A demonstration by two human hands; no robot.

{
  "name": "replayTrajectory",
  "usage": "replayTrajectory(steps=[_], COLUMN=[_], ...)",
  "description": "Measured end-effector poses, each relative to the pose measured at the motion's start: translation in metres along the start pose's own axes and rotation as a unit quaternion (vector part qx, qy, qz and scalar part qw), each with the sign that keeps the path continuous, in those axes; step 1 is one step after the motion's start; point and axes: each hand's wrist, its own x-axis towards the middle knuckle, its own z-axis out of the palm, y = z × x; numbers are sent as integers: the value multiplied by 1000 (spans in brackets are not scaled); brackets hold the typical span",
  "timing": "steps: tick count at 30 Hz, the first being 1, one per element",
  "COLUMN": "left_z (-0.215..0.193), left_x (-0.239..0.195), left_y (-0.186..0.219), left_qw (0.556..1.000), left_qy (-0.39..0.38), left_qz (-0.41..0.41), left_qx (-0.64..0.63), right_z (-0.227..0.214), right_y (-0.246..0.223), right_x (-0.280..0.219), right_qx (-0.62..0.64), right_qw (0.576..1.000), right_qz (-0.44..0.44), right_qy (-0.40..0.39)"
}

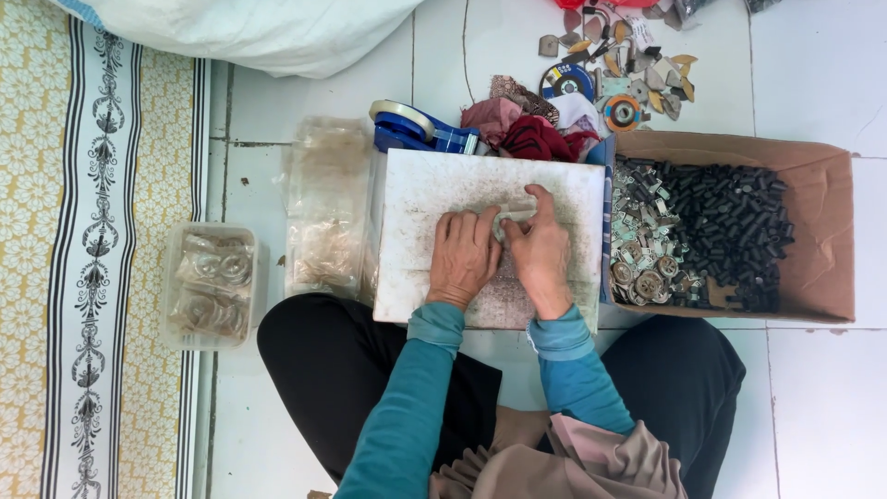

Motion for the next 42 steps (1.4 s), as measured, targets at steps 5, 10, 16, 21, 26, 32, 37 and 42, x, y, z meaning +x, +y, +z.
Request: replayTrajectory(steps=[5,10,16,21,26,32,37,42], left_z=[4,-3,10,11,7,14,16,16], left_x=[-2,4,-6,-8,-9,-17,-19,-17], left_y=[-1,0,-2,-2,-2,-6,-5,8], left_qw=[1000,1000,1000,1000,999,998,997,991], left_qy=[-1,2,1,7,-32,-64,-78,-122], left_qz=[-1,2,-1,3,11,16,16,-31], left_qx=[7,6,12,2,-1,0,3,39], right_z=[8,11,7,15,14,18,13,14], right_y=[22,36,60,101,99,103,93,101], right_x=[8,15,24,25,21,24,20,23], right_qx=[-65,-103,28,478,433,360,351,285], right_qw=[996,992,996,863,884,908,906,922], right_qz=[-58,-53,-73,-101,-126,-165,-183,-200], right_qy=[-1,-40,-37,130,118,136,150,169])
